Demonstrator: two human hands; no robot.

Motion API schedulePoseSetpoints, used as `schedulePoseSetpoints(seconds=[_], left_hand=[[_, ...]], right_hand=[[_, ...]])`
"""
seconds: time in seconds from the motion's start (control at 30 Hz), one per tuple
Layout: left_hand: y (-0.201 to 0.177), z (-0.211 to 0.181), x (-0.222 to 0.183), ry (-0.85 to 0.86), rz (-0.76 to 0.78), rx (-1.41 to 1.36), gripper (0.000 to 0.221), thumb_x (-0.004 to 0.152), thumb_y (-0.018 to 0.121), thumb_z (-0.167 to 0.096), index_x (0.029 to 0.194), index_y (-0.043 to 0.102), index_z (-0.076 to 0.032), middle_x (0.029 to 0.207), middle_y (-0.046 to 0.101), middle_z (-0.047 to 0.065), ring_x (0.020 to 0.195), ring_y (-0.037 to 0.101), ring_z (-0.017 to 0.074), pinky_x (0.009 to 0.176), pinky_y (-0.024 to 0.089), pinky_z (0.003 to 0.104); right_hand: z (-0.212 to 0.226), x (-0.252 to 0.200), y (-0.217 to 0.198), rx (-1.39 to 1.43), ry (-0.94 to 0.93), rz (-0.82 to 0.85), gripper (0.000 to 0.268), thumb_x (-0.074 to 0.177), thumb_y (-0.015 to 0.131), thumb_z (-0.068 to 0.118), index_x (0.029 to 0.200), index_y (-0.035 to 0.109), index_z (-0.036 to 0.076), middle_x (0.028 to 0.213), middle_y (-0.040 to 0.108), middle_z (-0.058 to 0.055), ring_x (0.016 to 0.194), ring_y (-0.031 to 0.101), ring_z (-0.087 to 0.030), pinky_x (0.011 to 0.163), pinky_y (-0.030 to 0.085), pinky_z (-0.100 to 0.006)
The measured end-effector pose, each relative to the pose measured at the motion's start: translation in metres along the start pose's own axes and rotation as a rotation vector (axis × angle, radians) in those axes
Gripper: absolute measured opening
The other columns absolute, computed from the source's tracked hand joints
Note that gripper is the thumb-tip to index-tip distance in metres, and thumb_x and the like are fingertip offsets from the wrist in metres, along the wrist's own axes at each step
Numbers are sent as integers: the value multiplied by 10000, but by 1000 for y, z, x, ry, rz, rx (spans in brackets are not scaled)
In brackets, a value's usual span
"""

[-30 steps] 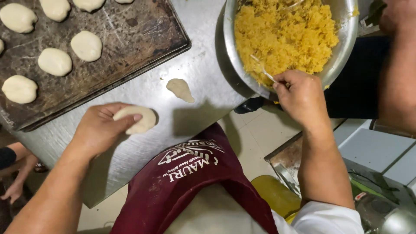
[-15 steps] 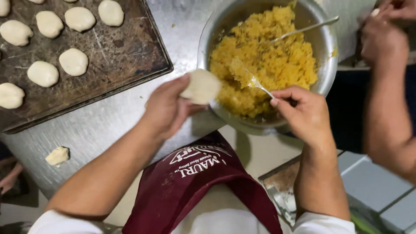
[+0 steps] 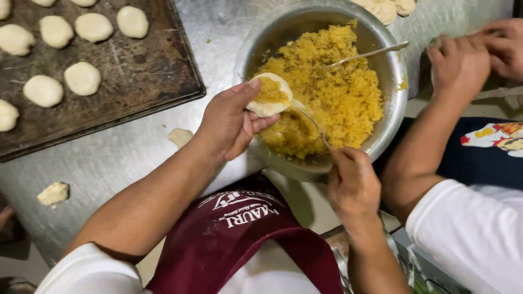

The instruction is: Preparing filled buns by flattening dough, adding savory filling, and sealing them before placing on a baking tray

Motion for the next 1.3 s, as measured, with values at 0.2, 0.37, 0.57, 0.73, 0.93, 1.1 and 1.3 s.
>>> schedulePoseSetpoints(seconds=[0.2,0.37,0.57,0.73,0.93,1.1,1.3], left_hand=[[-32,-10,-26,-59,206,5,472,969,606,-334,1332,607,-31,1188,721,250,979,748,401,844,643,566],[-66,-15,-51,39,341,43,507,943,665,-40,1430,533,9,1235,692,288,994,736,405,821,650,531],[-139,-44,-58,257,146,30,512,936,733,-49,1416,560,-10,1204,688,264,916,773,323,741,698,409],[-178,-72,-92,273,238,14,784,913,606,21,1606,297,-182,1343,525,270,983,703,312,761,659,393],[-235,-104,-156,568,95,745,504,867,820,-151,1353,691,-180,1143,771,122,959,717,186,846,596,342],[-295,-96,-146,842,-118,747,361,714,987,-161,1037,825,-164,907,656,-5,750,557,80,668,511,217],[-319,-66,-115,613,-328,1334,119,837,821,-233,949,783,-224,922,636,-61,817,661,123,684,537,261]], right_hand=[[33,53,1,178,-14,95,183,966,763,84,1143,785,45,1106,711,-159,1031,684,-381,899,544,-473],[86,97,49,879,274,449,273,1078,577,230,1255,734,93,1205,741,-115,1157,685,-242,1015,514,-438],[195,114,55,735,31,345,124,989,750,161,1054,753,55,1063,714,-148,1005,712,-327,877,564,-436],[255,93,81,470,-375,107,386,873,872,25,1243,776,78,1262,573,-173,1061,660,-332,925,592,-357],[295,80,102,858,-173,247,211,895,834,-54,1093,801,10,1075,679,-218,940,660,-300,841,553,-410],[308,49,165,851,-167,369,186,846,824,-86,991,816,29,1022,675,-163,879,659,-265,811,546,-380],[321,35,185,621,-309,422,344,741,851,-56,1070,781,17,938,694,-181,828,707,-382,727,569,-469]])
Point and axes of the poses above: each hand's wrist, its own x-axis towards the middle knuckle, its own y-axis out of the palm, z = x × y, the point moved 5 cm from there along x, towards the middle knuckle
